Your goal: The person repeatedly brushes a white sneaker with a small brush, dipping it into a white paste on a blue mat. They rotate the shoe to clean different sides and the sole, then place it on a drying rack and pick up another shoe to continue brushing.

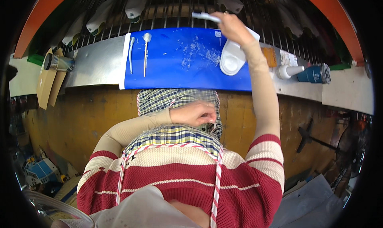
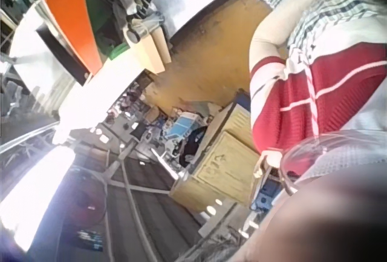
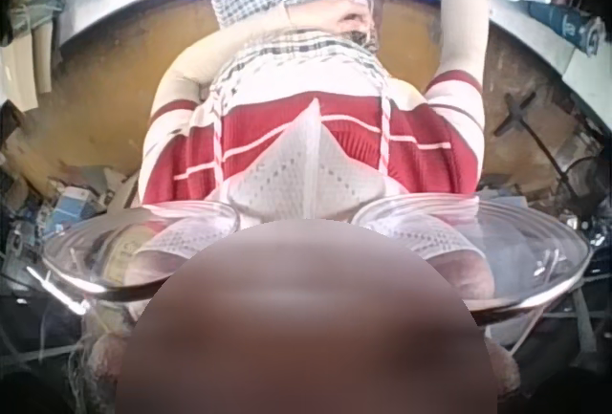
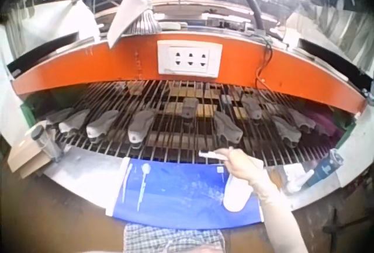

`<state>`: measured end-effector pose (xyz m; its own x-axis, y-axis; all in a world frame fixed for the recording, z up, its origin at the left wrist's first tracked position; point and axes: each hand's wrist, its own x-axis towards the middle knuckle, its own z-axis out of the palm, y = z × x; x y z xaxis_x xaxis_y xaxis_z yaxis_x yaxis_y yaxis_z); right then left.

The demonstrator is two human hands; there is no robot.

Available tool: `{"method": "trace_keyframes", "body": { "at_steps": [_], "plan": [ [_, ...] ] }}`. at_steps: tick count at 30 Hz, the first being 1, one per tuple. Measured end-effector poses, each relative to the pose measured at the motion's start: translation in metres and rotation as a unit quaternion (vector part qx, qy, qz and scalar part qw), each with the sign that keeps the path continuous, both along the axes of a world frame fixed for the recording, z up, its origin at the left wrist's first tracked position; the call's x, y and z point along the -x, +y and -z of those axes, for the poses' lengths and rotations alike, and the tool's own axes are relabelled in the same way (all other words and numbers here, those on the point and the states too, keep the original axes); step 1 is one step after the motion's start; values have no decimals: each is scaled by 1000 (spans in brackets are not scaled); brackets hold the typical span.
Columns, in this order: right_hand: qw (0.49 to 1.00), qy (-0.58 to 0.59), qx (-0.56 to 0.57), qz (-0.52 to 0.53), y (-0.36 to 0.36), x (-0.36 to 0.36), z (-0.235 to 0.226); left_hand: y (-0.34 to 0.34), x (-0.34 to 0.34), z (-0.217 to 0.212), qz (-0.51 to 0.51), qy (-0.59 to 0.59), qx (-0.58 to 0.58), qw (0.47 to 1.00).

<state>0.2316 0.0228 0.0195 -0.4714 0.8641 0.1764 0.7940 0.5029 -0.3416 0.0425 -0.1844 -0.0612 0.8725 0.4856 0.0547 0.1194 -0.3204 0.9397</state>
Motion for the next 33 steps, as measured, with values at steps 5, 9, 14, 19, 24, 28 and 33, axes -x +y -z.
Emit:
{"method": "trace_keyframes", "body": {
  "at_steps": [5, 9, 14, 19, 24, 28, 33],
  "plan": [
    [975, 107, 178, -74, -88, -1, 18, 0, 94, 14, -175, 141, 0, 974],
    [960, 29, 265, -86, -158, -27, 67, -18, 206, 62, -239, 483, 31, 842],
    [957, 16, 267, 110, -228, -34, 165, -1, 235, 183, -461, 399, 256, 750],
    [968, 110, 177, 138, -255, -44, 199, 22, 197, 250, -582, 244, 77, 772],
    [975, 20, 158, 158, -242, -99, 168, 36, 184, 241, -505, 294, 74, 808],
    [966, 29, 241, 91, -220, -95, 149, 40, 186, 225, -447, 294, 89, 840],
    [972, 126, 200, 10, -180, -62, 102, 25, 182, 209, -418, 263, 117, 862]
  ]
}}
